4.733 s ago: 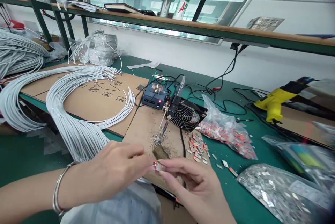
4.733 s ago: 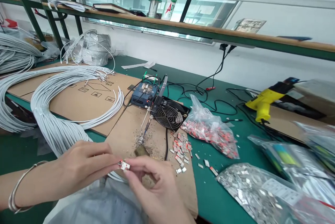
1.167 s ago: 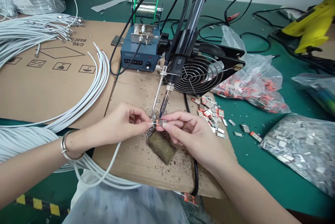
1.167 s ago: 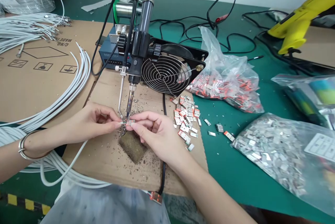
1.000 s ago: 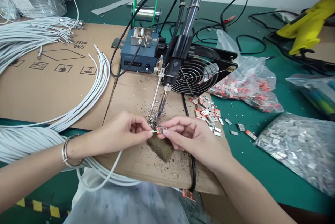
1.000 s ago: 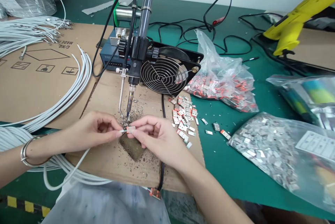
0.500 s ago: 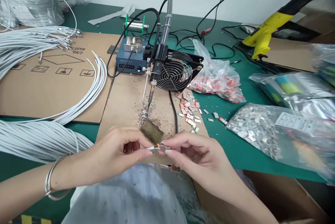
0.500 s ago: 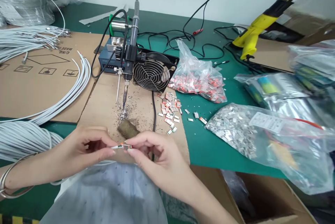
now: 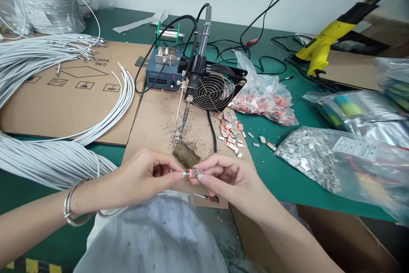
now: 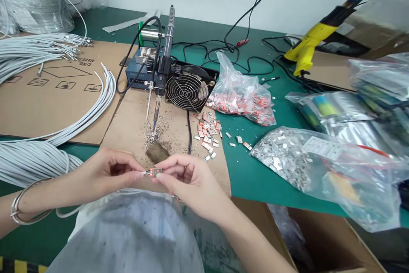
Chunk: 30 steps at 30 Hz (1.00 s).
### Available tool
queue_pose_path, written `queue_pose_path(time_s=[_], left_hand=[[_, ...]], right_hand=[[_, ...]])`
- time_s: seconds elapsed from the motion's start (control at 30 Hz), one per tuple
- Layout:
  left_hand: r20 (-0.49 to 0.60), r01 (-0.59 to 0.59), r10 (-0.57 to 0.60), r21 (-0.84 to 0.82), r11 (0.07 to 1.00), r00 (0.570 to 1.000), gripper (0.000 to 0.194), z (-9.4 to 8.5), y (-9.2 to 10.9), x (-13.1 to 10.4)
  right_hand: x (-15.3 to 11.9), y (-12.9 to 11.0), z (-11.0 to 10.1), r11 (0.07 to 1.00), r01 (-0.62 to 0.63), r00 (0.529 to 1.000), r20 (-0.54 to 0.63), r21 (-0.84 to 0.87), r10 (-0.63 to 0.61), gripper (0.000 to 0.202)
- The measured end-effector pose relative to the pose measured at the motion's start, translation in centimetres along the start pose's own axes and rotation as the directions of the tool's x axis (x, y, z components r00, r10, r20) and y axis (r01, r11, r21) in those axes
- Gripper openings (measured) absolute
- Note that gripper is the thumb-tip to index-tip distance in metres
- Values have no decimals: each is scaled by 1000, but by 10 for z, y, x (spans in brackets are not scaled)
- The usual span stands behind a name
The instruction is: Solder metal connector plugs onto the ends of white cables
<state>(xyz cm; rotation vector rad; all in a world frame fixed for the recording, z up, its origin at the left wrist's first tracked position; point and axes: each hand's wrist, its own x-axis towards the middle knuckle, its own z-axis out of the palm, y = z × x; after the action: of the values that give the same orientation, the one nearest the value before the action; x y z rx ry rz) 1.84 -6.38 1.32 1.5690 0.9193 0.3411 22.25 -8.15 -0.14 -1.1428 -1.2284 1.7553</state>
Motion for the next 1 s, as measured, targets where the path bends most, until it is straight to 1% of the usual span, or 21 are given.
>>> queue_pose_path(time_s=[0.1, 0.2, 0.27, 0.4, 0.53, 0.67, 0.83, 1.0], left_hand=[[-17, 11, -10, 53, 999, 1000, 28, -8, -8, 13], [-56, 12, -8, 81, 997, 998, 26, -21, -15, 31], [-66, 19, -14, 84, 996, 998, 26, -30, -18, 43], [-110, 25, -21, 36, 999, 994, 26, -42, -20, 61], [-131, 38, -42, -33, 999, 990, 24, -43, -18, 65], [-147, 63, -69, -44, 997, 987, 21, -41, -15, 64], [-159, 79, -86, -53, 996, 983, 19, -39, -14, 65], [-164, 76, -87, -76, 994, 983, 17, -37, -14, 64]], right_hand=[[17, -3, -5, 995, -66, 998, 5, -69, 67, 13], [39, -6, -10, 989, -85, 996, -2, -118, 86, 14], [53, -6, -14, 990, -95, 995, -19, -108, 93, 17], [69, -1, -18, 997, -74, 996, -57, -5, 74, 27], [71, 4, -19, 996, -59, 994, -90, 61, 65, 29], [70, 4, -19, 994, -55, 991, -113, 89, 65, 24], [69, 2, -20, 995, -46, 993, -106, 92, 56, 19], [68, 1, -19, 997, -27, 992, -122, 72, 36, 18]])
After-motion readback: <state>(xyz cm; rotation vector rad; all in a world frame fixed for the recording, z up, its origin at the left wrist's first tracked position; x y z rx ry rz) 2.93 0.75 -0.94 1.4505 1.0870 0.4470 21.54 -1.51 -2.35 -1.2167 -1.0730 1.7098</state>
